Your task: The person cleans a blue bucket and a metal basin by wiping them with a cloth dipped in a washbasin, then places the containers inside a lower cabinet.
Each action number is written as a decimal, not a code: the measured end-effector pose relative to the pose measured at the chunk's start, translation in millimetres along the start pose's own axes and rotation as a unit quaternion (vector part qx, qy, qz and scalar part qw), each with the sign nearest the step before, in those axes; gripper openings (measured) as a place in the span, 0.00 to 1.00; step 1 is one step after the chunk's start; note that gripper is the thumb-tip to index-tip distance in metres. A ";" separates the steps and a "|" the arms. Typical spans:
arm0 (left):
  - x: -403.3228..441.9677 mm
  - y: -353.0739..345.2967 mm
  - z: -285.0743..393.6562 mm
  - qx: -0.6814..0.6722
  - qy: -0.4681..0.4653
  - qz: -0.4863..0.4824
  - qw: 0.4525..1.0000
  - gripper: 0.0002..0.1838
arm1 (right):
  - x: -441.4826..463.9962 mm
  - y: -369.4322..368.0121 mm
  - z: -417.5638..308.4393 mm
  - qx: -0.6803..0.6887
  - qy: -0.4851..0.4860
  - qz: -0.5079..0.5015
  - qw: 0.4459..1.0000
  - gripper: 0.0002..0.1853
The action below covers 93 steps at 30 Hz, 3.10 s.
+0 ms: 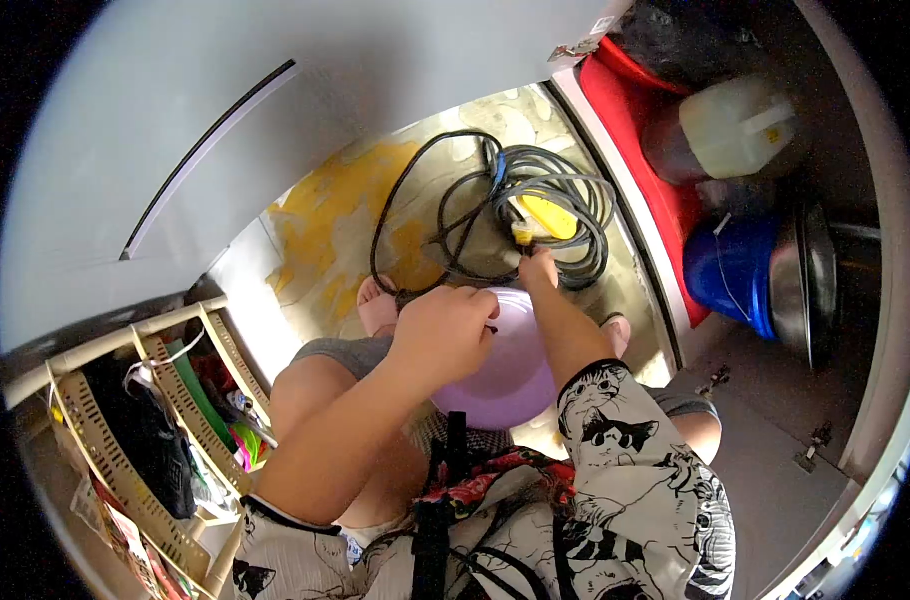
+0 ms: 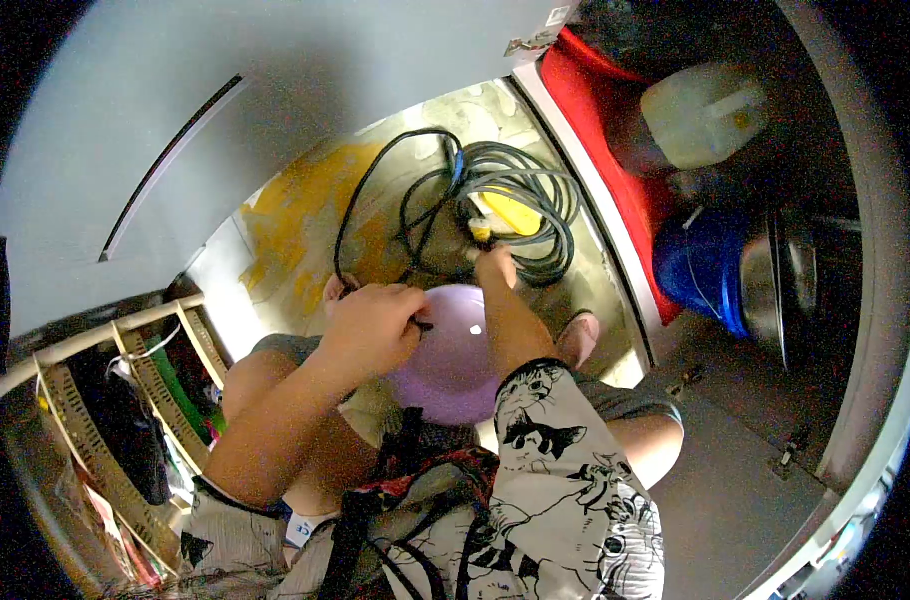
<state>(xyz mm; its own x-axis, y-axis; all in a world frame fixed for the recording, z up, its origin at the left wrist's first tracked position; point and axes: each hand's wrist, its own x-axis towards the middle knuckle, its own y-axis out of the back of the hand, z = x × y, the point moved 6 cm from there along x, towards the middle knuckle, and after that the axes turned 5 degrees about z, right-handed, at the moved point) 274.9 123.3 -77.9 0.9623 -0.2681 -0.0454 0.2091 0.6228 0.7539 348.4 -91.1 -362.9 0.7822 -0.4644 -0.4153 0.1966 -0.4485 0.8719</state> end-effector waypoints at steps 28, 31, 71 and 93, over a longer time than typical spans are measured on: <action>-4.5 -13.2 -6.1 -0.052 0.034 -0.125 0.990 0.12 | 25.2 -32.3 -99.2 0.189 -0.032 -0.064 0.979 0.59; -7.3 -9.0 -2.3 -0.062 0.026 -0.142 0.988 0.12 | 42.3 -24.7 -105.8 0.195 -0.020 -0.132 0.972 0.55; 9.5 -19.7 20.0 0.005 0.022 -0.065 0.998 0.08 | -5.8 253.9 -110.9 0.593 0.035 -0.255 0.763 0.08; 65.6 -47.9 22.7 -0.033 0.048 -0.238 0.970 0.10 | 235.0 568.0 -321.8 0.658 0.276 0.144 0.686 0.26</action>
<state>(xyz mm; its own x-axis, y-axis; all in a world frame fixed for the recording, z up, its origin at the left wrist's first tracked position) 324.0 59.3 -102.1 0.7654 -0.4689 -0.4408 0.6409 0.4927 0.5887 834.1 -209.3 118.3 0.8527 -0.4817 0.2023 -0.4330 -0.8682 -0.2423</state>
